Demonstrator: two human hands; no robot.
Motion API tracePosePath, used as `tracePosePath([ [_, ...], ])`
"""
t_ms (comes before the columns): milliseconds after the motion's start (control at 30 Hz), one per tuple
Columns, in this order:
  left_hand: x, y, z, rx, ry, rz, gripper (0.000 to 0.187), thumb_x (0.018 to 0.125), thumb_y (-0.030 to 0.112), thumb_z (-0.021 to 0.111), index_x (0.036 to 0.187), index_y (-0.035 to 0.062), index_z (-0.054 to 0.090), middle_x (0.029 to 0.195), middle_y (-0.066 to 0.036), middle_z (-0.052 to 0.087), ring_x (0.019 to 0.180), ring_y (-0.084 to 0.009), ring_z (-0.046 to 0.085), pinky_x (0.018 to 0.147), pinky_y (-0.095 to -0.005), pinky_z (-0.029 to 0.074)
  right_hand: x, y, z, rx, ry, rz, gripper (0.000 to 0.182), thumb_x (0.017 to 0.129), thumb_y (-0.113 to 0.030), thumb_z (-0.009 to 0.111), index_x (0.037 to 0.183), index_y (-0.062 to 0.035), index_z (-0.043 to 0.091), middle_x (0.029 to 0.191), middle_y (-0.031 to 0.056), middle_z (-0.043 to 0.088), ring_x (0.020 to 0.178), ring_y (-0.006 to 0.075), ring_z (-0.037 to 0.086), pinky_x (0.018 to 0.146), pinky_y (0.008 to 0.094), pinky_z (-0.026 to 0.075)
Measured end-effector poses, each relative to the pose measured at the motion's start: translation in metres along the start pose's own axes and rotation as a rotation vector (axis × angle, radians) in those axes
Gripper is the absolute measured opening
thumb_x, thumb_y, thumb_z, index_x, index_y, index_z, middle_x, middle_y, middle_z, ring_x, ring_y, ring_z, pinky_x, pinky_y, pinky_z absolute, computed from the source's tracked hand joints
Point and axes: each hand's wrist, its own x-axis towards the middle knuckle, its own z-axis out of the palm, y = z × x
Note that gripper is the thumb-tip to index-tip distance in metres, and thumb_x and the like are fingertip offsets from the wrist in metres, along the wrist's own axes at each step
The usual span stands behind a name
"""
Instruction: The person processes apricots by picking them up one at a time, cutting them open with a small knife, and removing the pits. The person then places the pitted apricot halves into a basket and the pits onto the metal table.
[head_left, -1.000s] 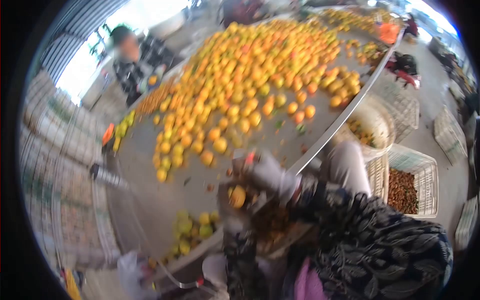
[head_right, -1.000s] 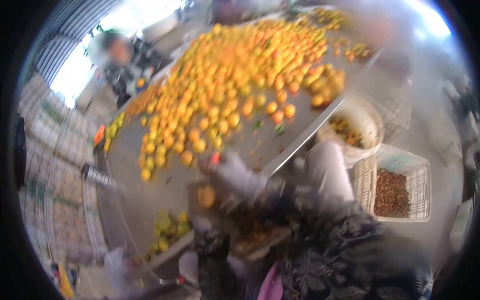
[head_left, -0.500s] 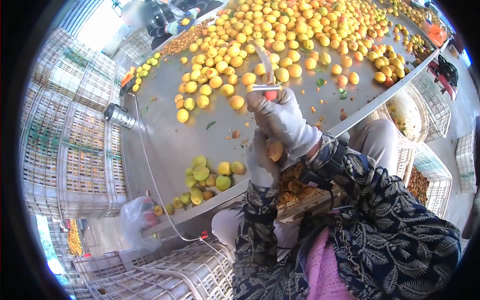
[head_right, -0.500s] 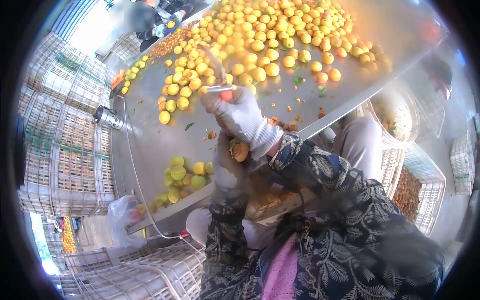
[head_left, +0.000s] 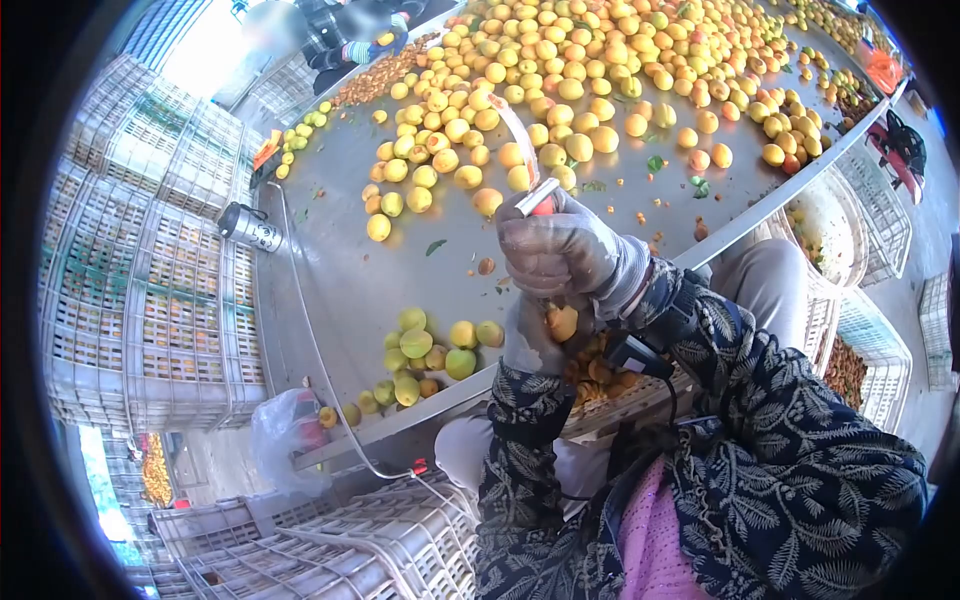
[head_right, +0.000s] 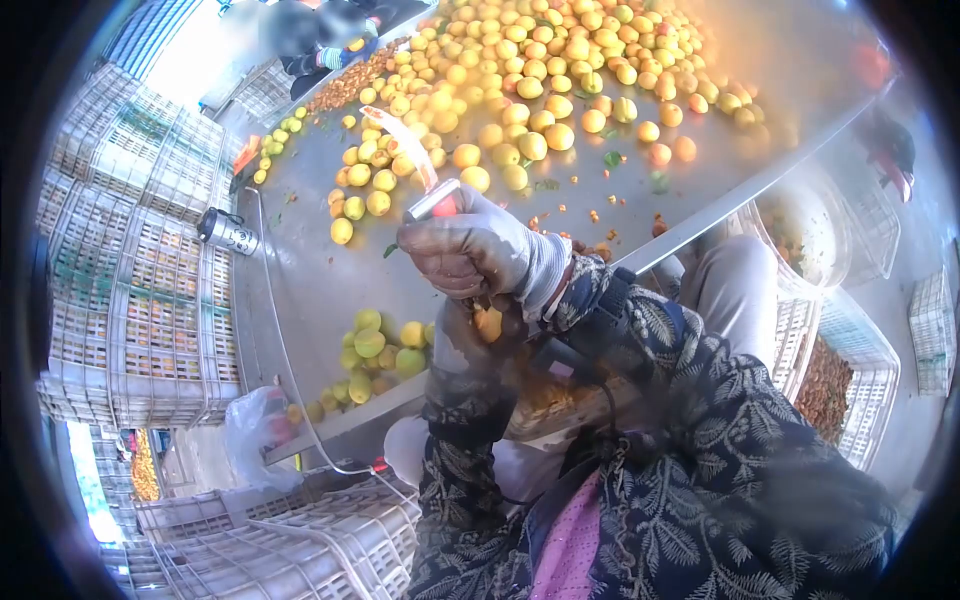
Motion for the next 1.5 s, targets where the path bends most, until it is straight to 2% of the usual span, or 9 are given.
tracePosePath([
  [233, 0.010, 0.000, 0.009, 0.095, 0.205, 0.003, 0.040, 0.076, 0.005, 0.070, 0.112, 0.0007, 0.051, 0.097, -0.017, 0.061, 0.091, -0.0337, 0.062, 0.078, -0.0389, 0.048, 0.014, -0.009, 0.009, -0.329, 0.727, -0.369, 0.024, 0.088, -0.025, 0.066, 0.087, -0.0024, 0.061, 0.053, -0.0001, 0.049, 0.037, 0.0068, 0.041, 0.035, 0.0227, 0.028],
  [600, 0.012, -0.004, 0.017, 0.318, 0.221, 0.113, 0.044, 0.077, -0.004, 0.054, 0.120, -0.0022, 0.049, 0.106, -0.020, 0.058, 0.089, -0.0356, 0.059, 0.082, -0.0411, 0.048, 0.020, 0.019, -0.011, -0.579, 0.985, -0.372, 0.027, 0.083, -0.024, 0.066, 0.085, 0.0028, 0.066, 0.067, -0.0007, 0.058, 0.060, 0.0070, 0.051, 0.055, 0.0248, 0.042],
  [667, 0.013, -0.014, 0.035, 0.017, 0.497, 0.040, 0.020, 0.092, 0.017, 0.050, 0.092, -0.0017, 0.056, 0.083, -0.013, 0.060, 0.076, -0.0278, 0.060, 0.066, -0.0382, 0.045, 0.025, 0.029, -0.014, -0.582, 0.963, -0.454, 0.024, 0.085, -0.024, 0.066, 0.082, 0.0000, 0.065, 0.064, -0.0033, 0.055, 0.056, 0.0044, 0.047, 0.050, 0.0231, 0.037],
  [800, 0.019, -0.031, 0.031, 0.375, 0.663, 0.237, 0.029, 0.097, 0.022, 0.043, 0.086, -0.0020, 0.055, 0.082, -0.008, 0.061, 0.072, -0.0174, 0.056, 0.061, -0.0353, 0.043, 0.020, 0.023, -0.001, -0.611, 0.869, -0.322, 0.023, 0.084, -0.023, 0.066, 0.077, -0.0015, 0.064, 0.065, -0.0052, 0.054, 0.059, 0.0029, 0.046, 0.051, 0.0221, 0.036],
  [867, 0.015, -0.043, 0.029, 0.109, 0.367, -0.173, 0.031, 0.099, 0.024, 0.042, 0.091, -0.0011, 0.057, 0.085, -0.006, 0.061, 0.076, -0.0126, 0.056, 0.063, -0.0320, 0.045, 0.018, 0.021, 0.006, -0.572, 0.799, -0.241, 0.023, 0.084, -0.023, 0.067, 0.077, -0.0011, 0.065, 0.066, -0.0048, 0.055, 0.061, 0.0035, 0.047, 0.053, 0.0225, 0.037],
  [967, 0.020, -0.046, 0.032, -0.030, 0.330, -0.319, 0.027, 0.098, 0.023, 0.044, 0.101, -0.0002, 0.058, 0.090, -0.008, 0.062, 0.081, -0.0150, 0.060, 0.068, -0.0307, 0.048, 0.016, 0.026, 0.013, -0.470, 0.700, -0.129, 0.023, 0.083, -0.024, 0.067, 0.078, -0.0015, 0.065, 0.068, -0.0041, 0.056, 0.064, 0.0044, 0.049, 0.056, 0.0234, 0.039],
  [1300, 0.008, -0.030, 0.007, 0.016, 0.080, 0.022, 0.038, 0.093, 0.025, 0.054, 0.125, 0.0050, 0.047, 0.105, -0.010, 0.060, 0.096, -0.0223, 0.061, 0.083, -0.0359, 0.050, 0.008, 0.017, 0.000, -0.432, 0.147, -0.009, 0.008, 0.081, -0.009, 0.066, 0.085, -0.0019, 0.065, 0.076, -0.0031, 0.062, 0.069, 0.0045, 0.054, 0.060, 0.0212, 0.042],
  [1433, 0.008, -0.018, 0.002, 0.031, 0.050, 0.120, 0.038, 0.095, 0.021, 0.053, 0.127, 0.0042, 0.044, 0.107, -0.008, 0.059, 0.097, -0.0185, 0.059, 0.085, -0.0338, 0.051, 0.016, 0.024, -0.022, -0.288, 0.128, -0.089, 0.006, 0.080, -0.008, 0.065, 0.083, -0.0038, 0.062, 0.070, -0.0037, 0.058, 0.064, 0.0048, 0.052, 0.056, 0.0210, 0.040],
  [1500, 0.007, -0.029, 0.010, -0.027, 0.078, 0.054, 0.033, 0.095, 0.019, 0.051, 0.124, 0.0034, 0.046, 0.107, -0.008, 0.059, 0.096, -0.0185, 0.059, 0.085, -0.0342, 0.051, 0.021, 0.007, -0.011, -0.115, 0.462, -0.301, 0.008, 0.083, -0.011, 0.065, 0.086, -0.0054, 0.059, 0.065, -0.0042, 0.053, 0.057, 0.0054, 0.050, 0.049, 0.0208, 0.038],
])
